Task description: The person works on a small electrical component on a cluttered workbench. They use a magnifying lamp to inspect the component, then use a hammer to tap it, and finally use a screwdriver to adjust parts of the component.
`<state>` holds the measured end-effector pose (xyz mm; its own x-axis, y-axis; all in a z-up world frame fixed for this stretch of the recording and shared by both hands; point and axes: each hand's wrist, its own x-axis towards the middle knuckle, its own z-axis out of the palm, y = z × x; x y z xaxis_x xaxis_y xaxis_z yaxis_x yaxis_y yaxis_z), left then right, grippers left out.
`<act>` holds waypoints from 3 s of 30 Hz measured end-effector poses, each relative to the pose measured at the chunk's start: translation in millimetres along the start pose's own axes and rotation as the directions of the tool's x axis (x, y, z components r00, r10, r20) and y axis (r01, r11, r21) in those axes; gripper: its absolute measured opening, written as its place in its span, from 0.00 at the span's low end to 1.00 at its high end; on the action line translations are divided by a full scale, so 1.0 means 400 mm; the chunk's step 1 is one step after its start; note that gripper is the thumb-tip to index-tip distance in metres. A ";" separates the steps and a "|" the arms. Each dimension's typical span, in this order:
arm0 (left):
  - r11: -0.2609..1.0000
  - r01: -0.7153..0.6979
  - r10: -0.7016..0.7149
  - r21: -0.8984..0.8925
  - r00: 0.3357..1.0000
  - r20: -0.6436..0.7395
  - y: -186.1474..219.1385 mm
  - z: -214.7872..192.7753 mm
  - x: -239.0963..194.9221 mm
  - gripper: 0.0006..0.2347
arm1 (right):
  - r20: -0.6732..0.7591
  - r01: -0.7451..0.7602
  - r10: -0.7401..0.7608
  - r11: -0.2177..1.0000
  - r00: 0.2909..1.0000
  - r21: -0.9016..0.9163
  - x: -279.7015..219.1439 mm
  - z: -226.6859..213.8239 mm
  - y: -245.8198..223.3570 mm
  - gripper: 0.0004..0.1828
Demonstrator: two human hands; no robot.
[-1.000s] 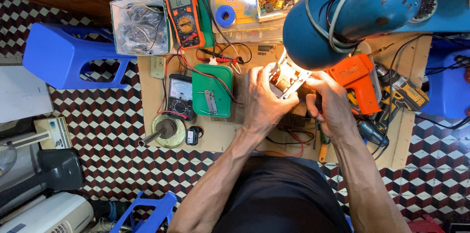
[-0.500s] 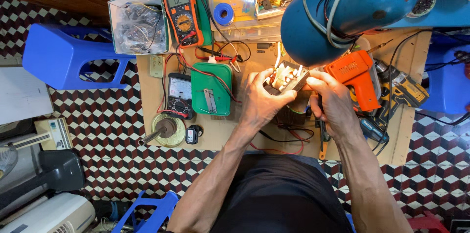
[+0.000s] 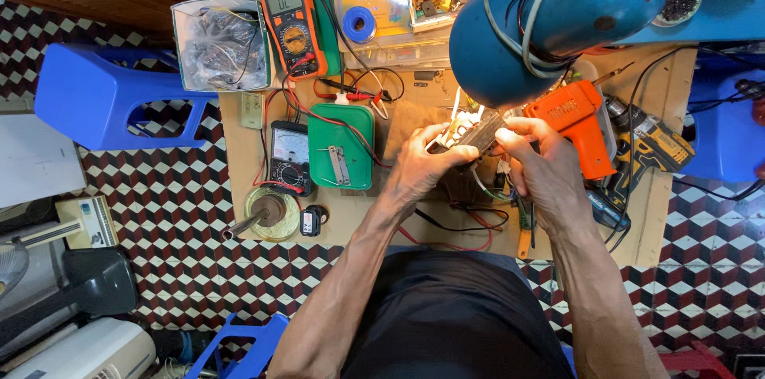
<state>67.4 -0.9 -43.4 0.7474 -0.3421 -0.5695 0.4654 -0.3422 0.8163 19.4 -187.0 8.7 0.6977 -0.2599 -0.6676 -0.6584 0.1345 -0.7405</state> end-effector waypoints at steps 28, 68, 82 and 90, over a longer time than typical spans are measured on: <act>0.995 -0.010 -0.018 0.100 0.959 0.284 0.025 -0.012 0.108 0.25 | -0.010 0.271 -0.325 0.805 0.946 -0.527 0.084 -0.050 0.000 0.22; 0.985 0.150 -0.084 -0.080 0.842 0.533 0.002 -0.081 0.178 0.32 | -0.026 0.285 -0.299 0.930 0.954 -0.233 0.096 0.007 0.005 0.10; 0.993 0.077 -0.025 -0.092 0.884 0.467 -0.023 -0.088 0.164 0.35 | -0.032 0.303 -0.317 0.929 0.948 -0.213 0.077 0.018 0.002 0.07; 0.995 0.047 -0.003 -0.092 0.901 0.433 -0.014 -0.082 0.159 0.33 | -0.058 0.292 -0.309 0.935 0.949 -0.200 0.077 0.017 0.000 0.07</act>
<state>128.0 8.0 -81.1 0.4667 -0.6866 -0.5574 0.5416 -0.2763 0.7939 42.9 -188.5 -12.3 0.8496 -0.3435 -0.4003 -0.4681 -0.1412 -0.8723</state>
